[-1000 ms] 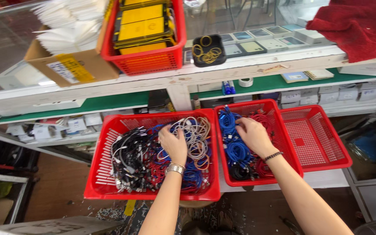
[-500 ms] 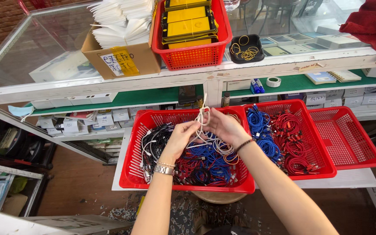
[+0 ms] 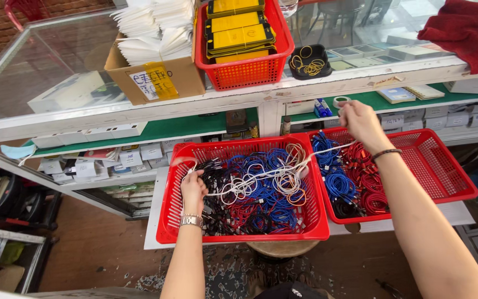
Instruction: The person picks tangled charging cables one at a time from a red basket, coils each cable by hand into loops, and places the coiled cable into a second basket beside it. They continue this sorting and coiling cycle across the baskets on the counter.
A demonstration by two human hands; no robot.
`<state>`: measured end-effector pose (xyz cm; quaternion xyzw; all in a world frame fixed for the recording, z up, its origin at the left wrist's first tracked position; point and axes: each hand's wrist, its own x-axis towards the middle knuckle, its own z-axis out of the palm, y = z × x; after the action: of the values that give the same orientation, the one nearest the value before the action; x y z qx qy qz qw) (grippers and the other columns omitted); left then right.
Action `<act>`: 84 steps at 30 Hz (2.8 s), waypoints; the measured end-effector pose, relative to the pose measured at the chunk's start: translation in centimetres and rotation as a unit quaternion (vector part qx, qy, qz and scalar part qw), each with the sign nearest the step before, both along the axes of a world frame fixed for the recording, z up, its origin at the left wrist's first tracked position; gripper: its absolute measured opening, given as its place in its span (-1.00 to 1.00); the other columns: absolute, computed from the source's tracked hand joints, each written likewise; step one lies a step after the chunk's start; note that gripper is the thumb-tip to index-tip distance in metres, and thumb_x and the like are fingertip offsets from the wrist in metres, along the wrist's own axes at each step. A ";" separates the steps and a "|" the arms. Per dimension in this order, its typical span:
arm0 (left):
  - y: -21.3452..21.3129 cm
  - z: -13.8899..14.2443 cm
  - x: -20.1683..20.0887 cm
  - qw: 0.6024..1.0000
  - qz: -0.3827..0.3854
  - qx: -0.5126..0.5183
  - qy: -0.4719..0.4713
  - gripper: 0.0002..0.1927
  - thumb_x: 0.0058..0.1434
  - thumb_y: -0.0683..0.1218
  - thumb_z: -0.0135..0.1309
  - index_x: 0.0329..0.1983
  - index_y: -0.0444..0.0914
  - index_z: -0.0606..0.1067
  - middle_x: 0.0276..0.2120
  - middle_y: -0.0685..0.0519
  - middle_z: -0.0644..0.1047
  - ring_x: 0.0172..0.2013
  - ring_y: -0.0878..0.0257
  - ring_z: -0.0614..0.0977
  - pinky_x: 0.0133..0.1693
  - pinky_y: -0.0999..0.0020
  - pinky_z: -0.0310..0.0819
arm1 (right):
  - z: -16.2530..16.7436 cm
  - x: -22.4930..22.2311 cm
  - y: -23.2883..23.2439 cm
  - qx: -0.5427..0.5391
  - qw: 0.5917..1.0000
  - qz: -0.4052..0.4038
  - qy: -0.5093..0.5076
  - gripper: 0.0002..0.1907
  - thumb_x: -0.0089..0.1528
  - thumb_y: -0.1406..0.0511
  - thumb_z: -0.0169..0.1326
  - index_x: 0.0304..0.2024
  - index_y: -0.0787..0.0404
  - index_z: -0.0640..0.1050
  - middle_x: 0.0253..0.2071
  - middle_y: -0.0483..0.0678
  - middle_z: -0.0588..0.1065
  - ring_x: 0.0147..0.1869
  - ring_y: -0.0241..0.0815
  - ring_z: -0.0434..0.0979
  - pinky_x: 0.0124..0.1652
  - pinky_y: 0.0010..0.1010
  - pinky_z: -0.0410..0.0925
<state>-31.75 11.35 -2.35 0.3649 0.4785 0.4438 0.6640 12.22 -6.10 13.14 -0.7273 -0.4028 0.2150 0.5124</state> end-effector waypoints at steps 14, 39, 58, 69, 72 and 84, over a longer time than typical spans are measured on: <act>-1.8 5.2 1.4 0.873 -0.193 0.008 0.448 -0.55 0.47 0.04 -0.27 -0.22 -0.33 0.55 -0.50 -0.10 0.62 -0.49 0.08 0.71 -0.37 0.24 0.60 | -1.0 11.8 -7.0 0.424 0.836 -0.201 0.286 -0.62 0.54 0.24 -0.28 0.14 0.33 0.50 -0.47 -0.20 0.36 -0.55 -0.42 0.13 -0.55 -0.55 0.04; -3.4 10.2 21.1 0.869 -0.401 0.221 0.187 -0.77 0.38 -0.05 0.07 -0.04 -0.26 0.60 -0.31 -0.03 0.68 -0.51 0.29 0.55 -0.41 0.45 0.46 | -0.7 2.1 -7.3 0.367 0.832 -0.116 0.400 -0.60 0.50 0.25 -0.29 0.20 0.38 0.43 -0.50 -0.23 0.29 -0.54 -0.47 0.06 -0.59 -0.59 -0.07; -4.5 14.4 14.7 0.940 -0.260 0.212 -0.062 -0.73 0.45 -0.02 -0.03 -0.23 -0.30 0.56 -0.60 0.22 0.38 -0.52 0.43 0.40 -0.37 0.53 0.31 | -2.1 -13.3 2.5 0.065 0.926 0.345 0.138 -0.61 0.39 0.17 -0.04 0.19 0.21 0.47 0.10 -0.12 0.52 0.18 -0.34 0.46 0.13 -0.48 0.32; -2.1 10.4 5.6 0.929 -0.352 0.093 0.064 -0.64 0.41 0.05 -0.01 -0.26 -0.31 0.62 -0.72 0.29 0.18 -0.66 0.43 0.14 -0.49 0.47 0.18 | 5.8 -3.0 2.6 -0.024 0.973 0.210 -0.098 -0.70 0.32 0.14 0.09 -0.12 0.20 0.69 -0.27 -0.18 0.65 -0.23 -0.38 0.51 -0.23 -0.46 0.35; -3.4 8.2 3.8 0.941 -0.329 0.066 -0.050 -0.61 0.50 0.06 0.06 -0.27 -0.35 0.58 -0.66 0.30 0.26 -0.62 0.50 0.23 -0.50 0.52 0.16 | 7.2 -1.1 1.5 0.037 0.983 0.162 -0.075 -0.73 0.36 0.18 0.09 -0.15 0.23 0.68 -0.29 -0.15 0.58 -0.23 -0.38 0.40 -0.20 -0.48 0.26; -7.2 14.8 14.1 0.724 -0.142 0.637 0.224 -0.37 0.26 0.11 0.17 0.22 -0.45 0.47 0.16 -0.28 0.48 0.17 -0.09 0.45 0.15 0.10 0.31 | 3.9 -11.7 2.9 0.306 0.728 0.402 0.463 -0.57 0.46 0.20 0.00 -0.52 0.13 0.33 -0.43 -0.14 0.27 -0.19 -0.19 0.20 0.20 -0.23 0.20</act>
<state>-17.63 4.15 12.50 0.8543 0.1601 0.4506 0.2038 0.50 -3.18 17.09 -0.1114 -0.4142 0.5759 0.6960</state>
